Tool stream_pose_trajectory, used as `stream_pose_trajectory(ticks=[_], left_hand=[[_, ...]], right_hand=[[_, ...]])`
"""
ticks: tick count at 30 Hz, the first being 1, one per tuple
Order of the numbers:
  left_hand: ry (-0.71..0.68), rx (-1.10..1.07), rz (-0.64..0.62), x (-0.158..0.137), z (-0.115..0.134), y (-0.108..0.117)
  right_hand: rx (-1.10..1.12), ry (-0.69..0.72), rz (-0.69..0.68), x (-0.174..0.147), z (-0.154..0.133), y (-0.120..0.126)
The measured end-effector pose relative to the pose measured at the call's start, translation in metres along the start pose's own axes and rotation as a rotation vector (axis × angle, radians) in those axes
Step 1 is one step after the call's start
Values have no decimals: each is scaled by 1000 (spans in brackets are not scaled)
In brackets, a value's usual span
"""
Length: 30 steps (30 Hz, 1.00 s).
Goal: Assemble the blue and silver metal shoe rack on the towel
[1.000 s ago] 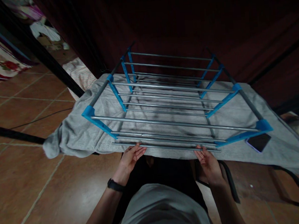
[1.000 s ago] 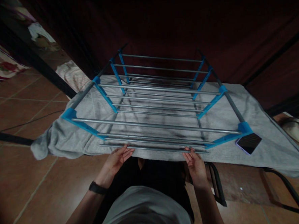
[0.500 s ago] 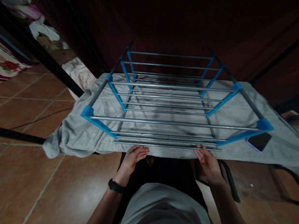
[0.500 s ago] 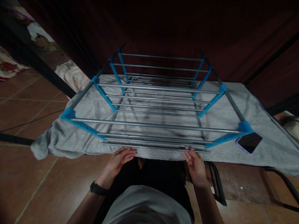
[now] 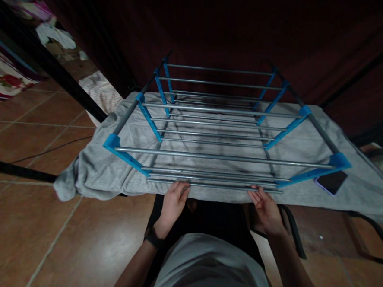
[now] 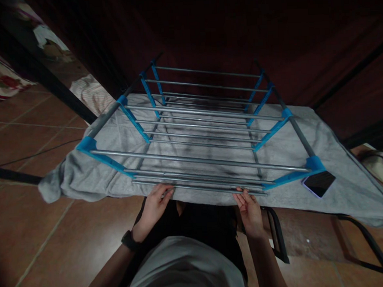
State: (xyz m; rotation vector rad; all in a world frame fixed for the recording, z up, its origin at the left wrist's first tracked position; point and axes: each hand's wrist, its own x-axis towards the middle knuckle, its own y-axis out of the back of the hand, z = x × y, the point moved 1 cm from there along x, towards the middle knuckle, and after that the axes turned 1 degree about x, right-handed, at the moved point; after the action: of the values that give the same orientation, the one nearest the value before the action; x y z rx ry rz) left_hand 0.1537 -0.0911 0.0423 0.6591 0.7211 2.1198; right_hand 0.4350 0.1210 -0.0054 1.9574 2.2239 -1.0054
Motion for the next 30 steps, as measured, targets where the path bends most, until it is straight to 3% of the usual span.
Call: stream_pose_trajectory(ticks=[4, 9, 17, 30], left_hand=[[-229, 334, -101, -2, -2, -4], [-303, 528, -176, 2, -4, -6], [-338, 597, -272, 14, -5, -5], [-394, 661, -273, 13, -15, -11]], right_hand=[[3, 8, 1, 0, 0, 0], [-3, -5, 1, 0, 1, 0], [-10, -1, -5, -1, 0, 1], [-4, -1, -9, -1, 1, 2]])
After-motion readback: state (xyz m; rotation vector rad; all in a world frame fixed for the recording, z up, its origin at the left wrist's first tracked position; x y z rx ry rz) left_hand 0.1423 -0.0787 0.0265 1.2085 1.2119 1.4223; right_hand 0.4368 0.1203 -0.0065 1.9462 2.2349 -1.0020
